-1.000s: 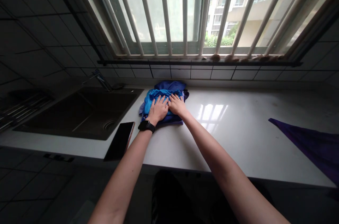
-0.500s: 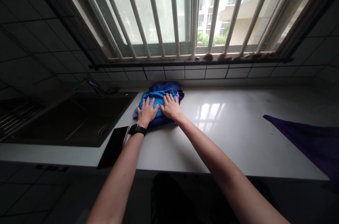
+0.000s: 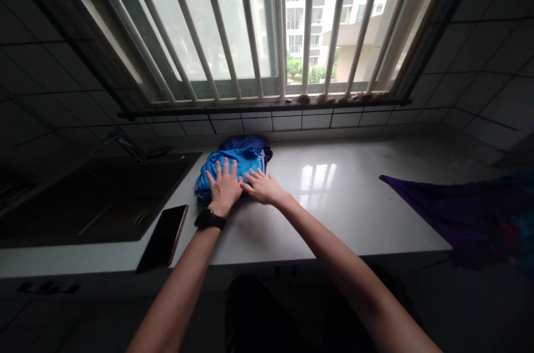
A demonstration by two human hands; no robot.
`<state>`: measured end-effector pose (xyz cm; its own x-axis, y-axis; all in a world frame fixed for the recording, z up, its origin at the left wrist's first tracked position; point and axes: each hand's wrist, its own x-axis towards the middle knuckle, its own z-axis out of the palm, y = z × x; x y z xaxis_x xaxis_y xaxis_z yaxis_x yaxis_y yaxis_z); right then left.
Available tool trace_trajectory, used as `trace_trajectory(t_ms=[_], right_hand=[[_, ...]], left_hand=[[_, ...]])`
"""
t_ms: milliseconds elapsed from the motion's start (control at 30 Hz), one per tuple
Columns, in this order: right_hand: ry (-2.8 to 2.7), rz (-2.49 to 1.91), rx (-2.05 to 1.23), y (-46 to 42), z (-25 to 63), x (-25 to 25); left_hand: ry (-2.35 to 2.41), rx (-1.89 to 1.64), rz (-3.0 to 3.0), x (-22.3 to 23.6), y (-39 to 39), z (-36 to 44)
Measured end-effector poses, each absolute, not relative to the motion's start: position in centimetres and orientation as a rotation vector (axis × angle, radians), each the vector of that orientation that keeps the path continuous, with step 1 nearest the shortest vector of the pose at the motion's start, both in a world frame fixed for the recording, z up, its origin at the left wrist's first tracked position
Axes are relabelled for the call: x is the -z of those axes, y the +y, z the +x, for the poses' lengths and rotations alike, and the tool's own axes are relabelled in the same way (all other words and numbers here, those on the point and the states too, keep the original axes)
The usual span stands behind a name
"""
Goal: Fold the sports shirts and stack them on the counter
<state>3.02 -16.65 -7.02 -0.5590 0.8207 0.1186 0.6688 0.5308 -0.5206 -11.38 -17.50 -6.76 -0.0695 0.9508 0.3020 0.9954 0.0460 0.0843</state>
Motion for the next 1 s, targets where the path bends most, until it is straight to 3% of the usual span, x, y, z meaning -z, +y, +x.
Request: trace_trajectory(t_ms=[233, 467, 667, 867, 1000], right_hand=[[-2.007, -1.371, -0.449, -28.5, 23.3, 10.5], [-1.316, -2.29, 0.034, -33.0, 45.8, 12.8], [-1.033, -2.501, 0.168, -33.8, 51.2, 13.6], [-1.095, -2.519, 0.031, -32.1, 53.8, 14.1], [-1.176, -2.366, 0.241, -31.4, 53.3, 12.0]], left_hand=[[-1.845, 0.57, -2.44, 11.9, -27.7, -1.4], [-1.879, 0.722, -2.397, 14.6, -28.8, -0.5], [-1.956, 0.783, -2.322, 15.0, -28.2, -0.7], [-1.903, 0.722, -2.349, 14.8, -28.4, -0.7], [-1.903, 0.699, -2.347, 14.7, -28.4, -0.7]])
